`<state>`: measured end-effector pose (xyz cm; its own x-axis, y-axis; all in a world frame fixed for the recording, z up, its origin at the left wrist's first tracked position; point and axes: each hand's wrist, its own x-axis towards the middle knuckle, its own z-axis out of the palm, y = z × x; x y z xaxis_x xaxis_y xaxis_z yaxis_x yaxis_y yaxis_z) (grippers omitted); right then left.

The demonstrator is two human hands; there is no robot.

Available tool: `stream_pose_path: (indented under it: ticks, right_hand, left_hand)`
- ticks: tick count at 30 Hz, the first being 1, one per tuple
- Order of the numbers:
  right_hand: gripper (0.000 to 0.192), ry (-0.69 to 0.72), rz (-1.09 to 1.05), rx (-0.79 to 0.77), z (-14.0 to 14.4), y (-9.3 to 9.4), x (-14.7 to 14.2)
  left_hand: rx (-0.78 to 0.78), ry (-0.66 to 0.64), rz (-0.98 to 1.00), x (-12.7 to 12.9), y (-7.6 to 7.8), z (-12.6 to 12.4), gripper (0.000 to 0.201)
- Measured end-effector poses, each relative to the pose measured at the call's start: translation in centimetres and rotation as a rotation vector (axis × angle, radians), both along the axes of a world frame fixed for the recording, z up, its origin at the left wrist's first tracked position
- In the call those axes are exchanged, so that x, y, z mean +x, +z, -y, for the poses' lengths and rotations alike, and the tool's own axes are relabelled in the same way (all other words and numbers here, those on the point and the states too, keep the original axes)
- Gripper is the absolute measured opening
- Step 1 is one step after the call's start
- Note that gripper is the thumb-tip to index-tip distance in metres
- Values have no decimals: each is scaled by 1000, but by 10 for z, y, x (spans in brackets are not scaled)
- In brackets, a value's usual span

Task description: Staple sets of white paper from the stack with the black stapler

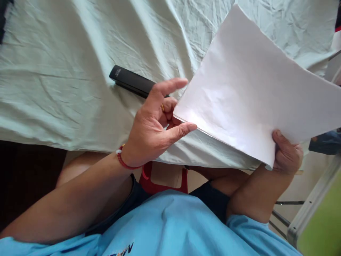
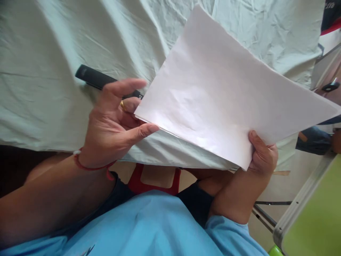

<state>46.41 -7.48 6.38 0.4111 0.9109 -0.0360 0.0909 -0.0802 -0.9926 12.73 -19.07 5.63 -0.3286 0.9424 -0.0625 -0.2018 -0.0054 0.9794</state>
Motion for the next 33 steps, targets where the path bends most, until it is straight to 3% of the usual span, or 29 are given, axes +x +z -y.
stream_pose_path:
  ticks: [6, 10, 14, 17, 24, 28, 33]
  right_hand:
    - [51, -2, -9, -12, 0, 2, -3]
    - [49, 33, -3, -5, -1, 3, -4]
    - [49, 33, 10, -3, -1, 3, -2]
    - [47, 43, 24, 2, -2, 2, 0]
    - [45, 22, 20, 1, -2, 2, 1]
    - [48, 24, 18, -2, -2, 2, 1]
    - [52, 27, 9, -14, -2, 1, 2]
  left_hand:
    - [54, -7, 64, 0, 4, -1, 54]
    - [37, 57, 125, 2, 8, -2, 45]
    - [68, 57, 169, 1, 4, -7, 38]
    - [155, 39, 196, 1, -1, -12, 41]
    - [147, 5, 215, 2, 0, -9, 45]
    - [61, 17, 178, 3, -1, -6, 43]
    - [-41, 93, 257, 5, 1, -10, 59]
